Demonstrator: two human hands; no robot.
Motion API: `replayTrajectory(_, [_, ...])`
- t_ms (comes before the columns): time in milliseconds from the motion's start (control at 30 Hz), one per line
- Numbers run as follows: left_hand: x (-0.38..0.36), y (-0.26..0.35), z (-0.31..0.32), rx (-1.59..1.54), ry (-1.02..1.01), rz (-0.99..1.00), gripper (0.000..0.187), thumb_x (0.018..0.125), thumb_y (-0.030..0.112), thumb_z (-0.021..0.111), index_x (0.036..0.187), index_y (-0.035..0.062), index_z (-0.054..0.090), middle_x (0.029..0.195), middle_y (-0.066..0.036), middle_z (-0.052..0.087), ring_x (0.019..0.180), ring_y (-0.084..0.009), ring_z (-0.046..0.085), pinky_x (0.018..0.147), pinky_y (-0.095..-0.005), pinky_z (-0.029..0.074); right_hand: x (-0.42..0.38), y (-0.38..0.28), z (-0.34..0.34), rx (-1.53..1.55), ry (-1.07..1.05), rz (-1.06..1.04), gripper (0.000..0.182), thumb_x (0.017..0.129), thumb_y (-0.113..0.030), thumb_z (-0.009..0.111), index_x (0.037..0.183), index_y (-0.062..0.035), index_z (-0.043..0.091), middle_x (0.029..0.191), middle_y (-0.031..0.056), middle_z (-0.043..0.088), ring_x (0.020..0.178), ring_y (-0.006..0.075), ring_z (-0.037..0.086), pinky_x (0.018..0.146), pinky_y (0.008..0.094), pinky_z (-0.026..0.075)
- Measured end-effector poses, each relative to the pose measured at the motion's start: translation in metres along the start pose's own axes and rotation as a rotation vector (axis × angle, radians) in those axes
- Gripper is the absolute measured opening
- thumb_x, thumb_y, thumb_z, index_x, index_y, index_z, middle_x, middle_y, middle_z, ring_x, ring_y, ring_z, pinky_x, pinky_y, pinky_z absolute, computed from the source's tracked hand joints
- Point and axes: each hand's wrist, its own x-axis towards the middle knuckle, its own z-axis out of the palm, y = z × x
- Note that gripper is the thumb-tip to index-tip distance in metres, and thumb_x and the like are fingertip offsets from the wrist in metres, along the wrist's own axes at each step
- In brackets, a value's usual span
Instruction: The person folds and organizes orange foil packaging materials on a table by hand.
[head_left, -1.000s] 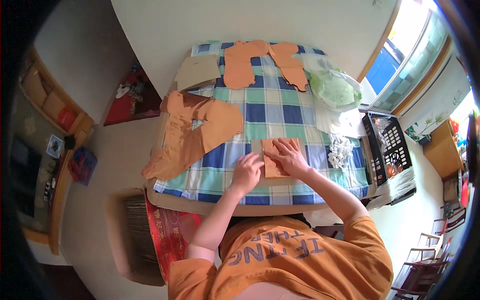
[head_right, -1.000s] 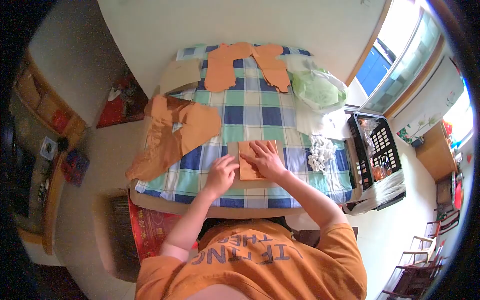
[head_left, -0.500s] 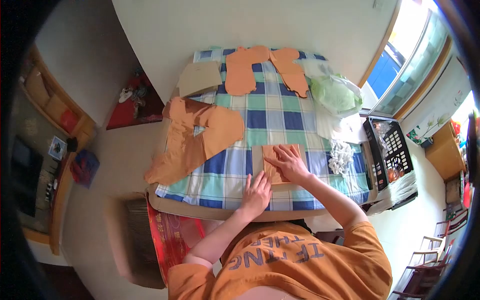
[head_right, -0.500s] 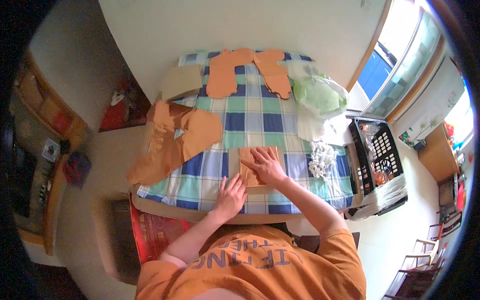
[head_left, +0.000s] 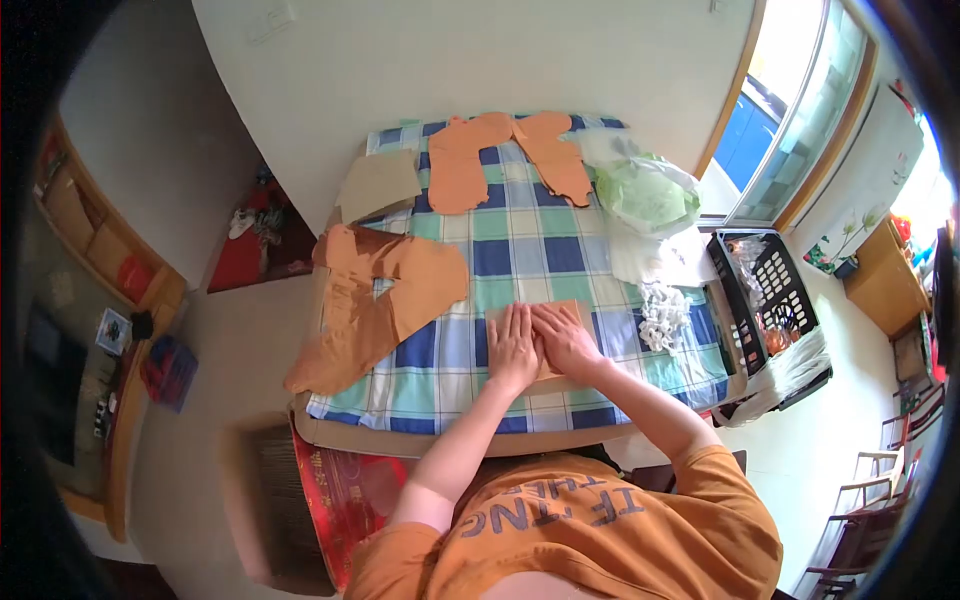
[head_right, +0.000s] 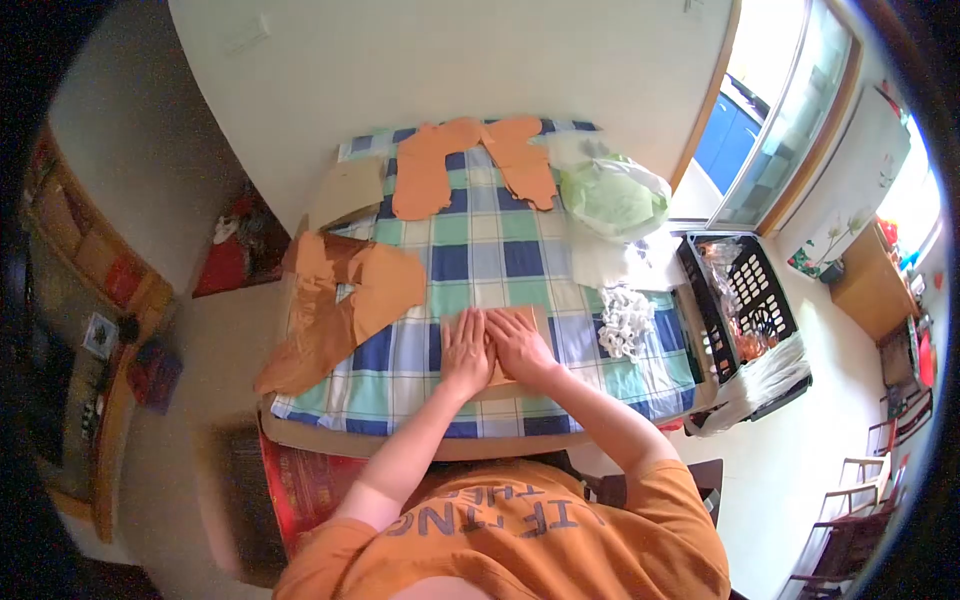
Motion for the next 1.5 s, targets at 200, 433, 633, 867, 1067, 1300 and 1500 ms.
replayTrajectory(200, [-0.008, -0.005, -0.002, 0.082, -0.028, -0.022, 0.075, 0.094, 0.047, 0.045, 0.148, 0.0012, 0.022, 0.155, -0.016, 0.02, 0.145, -0.0279, 0.016, 0.113, -0.0608, 0.008, -0.009, 0.014, 0.005, -0.112, -0.014, 0.236, 0.052, 0.094, -0.031, 0.047, 0.139, -0.0052, 0.041, 0.147, 0.0157, 0.037, 0.14, 0.0293, 0.029, 0.114, 0.0483, 0.02])
replayTrajectory(433, [-0.008, -0.005, -0.009, 0.104, -0.025, -0.016, 0.079, 0.092, 0.051, 0.046, 0.148, 0.0011, 0.021, 0.155, -0.017, 0.021, 0.145, -0.0286, 0.016, 0.112, -0.062, 0.007, -0.017, 0.036, -0.001, -0.124, 0.009, 0.46, 0.054, 0.096, -0.033, 0.044, 0.142, -0.006, 0.038, 0.15, 0.0113, 0.035, 0.141, 0.0254, 0.026, 0.115, 0.0484, 0.018])
replayTrajectory(633, [-0.009, -0.005, -0.008, 0.098, -0.035, -0.023, 0.078, 0.092, 0.051, 0.045, 0.148, 0.002, 0.022, 0.155, -0.017, 0.02, 0.145, -0.029, 0.014, 0.113, -0.0614, 0.007, -0.028, 0.046, 0.009, -0.059, 0.336, 0.481, 0.037, 0.09, -0.024, 0.054, 0.123, -0.0078, 0.054, 0.128, 0.0125, 0.053, 0.125, 0.029, 0.044, 0.105, 0.0483, 0.032])
replayTrajectory(867, [-0.007, -0.007, -0.011, 0.101, -0.098, -0.029, 0.078, 0.093, 0.054, 0.042, 0.149, 0.0035, 0.02, 0.156, -0.016, 0.018, 0.146, -0.0291, 0.013, 0.112, -0.0622, 0.006, -0.03, 0.038, -0.004, -0.154, 0.412, 0.686, 0.021, 0.079, -0.022, 0.066, 0.095, -0.0093, 0.062, 0.099, 0.0091, 0.061, 0.099, 0.0296, 0.056, 0.082, 0.0432, 0.042])
replayTrajectory(1067, [-0.008, -0.011, -0.012, 0.093, -0.089, -0.014, 0.078, 0.093, 0.054, 0.042, 0.149, 0.0039, 0.021, 0.156, -0.016, 0.018, 0.146, -0.0286, 0.013, 0.112, -0.062, 0.004, -0.017, 0.052, -0.005, -0.02, 0.327, 0.764, 0.014, 0.078, -0.021, 0.067, 0.083, -0.0085, 0.064, 0.091, 0.009, 0.064, 0.095, 0.0296, 0.059, 0.083, 0.0429, 0.043])
replayTrajectory(1300, [-0.01, -0.012, -0.014, 0.094, -0.072, -0.009, 0.079, 0.092, 0.055, 0.042, 0.149, 0.0044, 0.021, 0.156, -0.016, 0.018, 0.146, -0.0282, 0.014, 0.112, -0.0621, 0.004, -0.019, 0.054, -0.006, 0.036, 0.224, 0.828, 0.017, 0.08, -0.022, 0.065, 0.083, -0.005, 0.063, 0.085, 0.0153, 0.065, 0.086, 0.0341, 0.062, 0.077, 0.0427, 0.048])
replayTrajectory(1500, [-0.008, -0.011, -0.017, 0.08, -0.09, -0.017, 0.08, 0.092, 0.056, 0.043, 0.149, 0.0042, 0.021, 0.156, -0.016, 0.018, 0.146, -0.0272, 0.014, 0.112, -0.062, 0.003, -0.039, 0.043, -0.027, 0.19, 0.138, 0.782, 0.021, 0.081, -0.022, 0.062, 0.083, -0.0012, 0.06, 0.081, 0.0198, 0.065, 0.08, 0.0369, 0.064, 0.072, 0.0434, 0.049])
